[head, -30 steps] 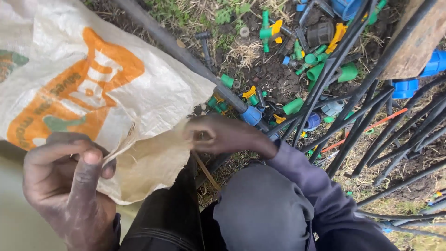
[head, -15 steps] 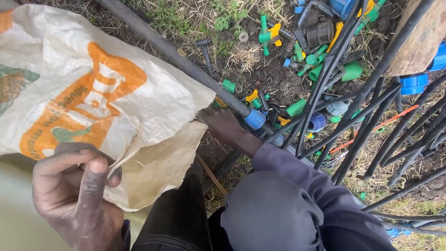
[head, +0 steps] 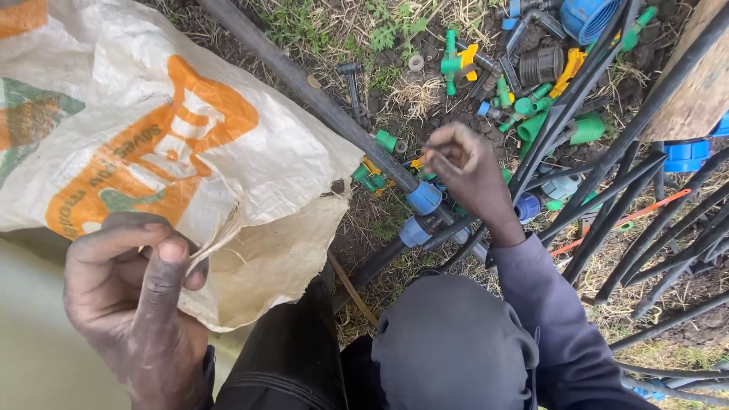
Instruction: Sorting and bagging various plastic irrigation fittings from a pile on the ground.
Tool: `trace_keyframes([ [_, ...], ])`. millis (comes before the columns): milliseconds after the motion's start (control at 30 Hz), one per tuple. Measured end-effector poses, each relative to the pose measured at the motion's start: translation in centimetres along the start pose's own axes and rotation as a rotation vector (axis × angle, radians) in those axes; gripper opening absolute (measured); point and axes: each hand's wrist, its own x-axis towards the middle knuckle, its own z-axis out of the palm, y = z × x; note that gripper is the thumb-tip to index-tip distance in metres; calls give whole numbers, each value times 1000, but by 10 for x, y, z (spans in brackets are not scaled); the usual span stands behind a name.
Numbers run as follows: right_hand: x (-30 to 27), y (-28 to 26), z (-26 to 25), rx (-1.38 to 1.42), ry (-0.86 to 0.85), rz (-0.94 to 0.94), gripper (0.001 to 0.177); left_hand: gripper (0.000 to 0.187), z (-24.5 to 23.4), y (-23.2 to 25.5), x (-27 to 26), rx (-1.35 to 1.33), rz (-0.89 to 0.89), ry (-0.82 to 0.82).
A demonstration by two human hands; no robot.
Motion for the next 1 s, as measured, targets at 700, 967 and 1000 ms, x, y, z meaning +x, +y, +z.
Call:
trace_keyframes([
  [700,162,13,95,-860,-16,-195,58,22,-20,-8,-1,44,10,104],
  [967,96,-48,34,-373,-313,198,22,23,-26,-9,-2,37,5,110],
  [1000,93,-44,25,-450,-355,176,19,22,-26,-10,-1,20,2,112],
])
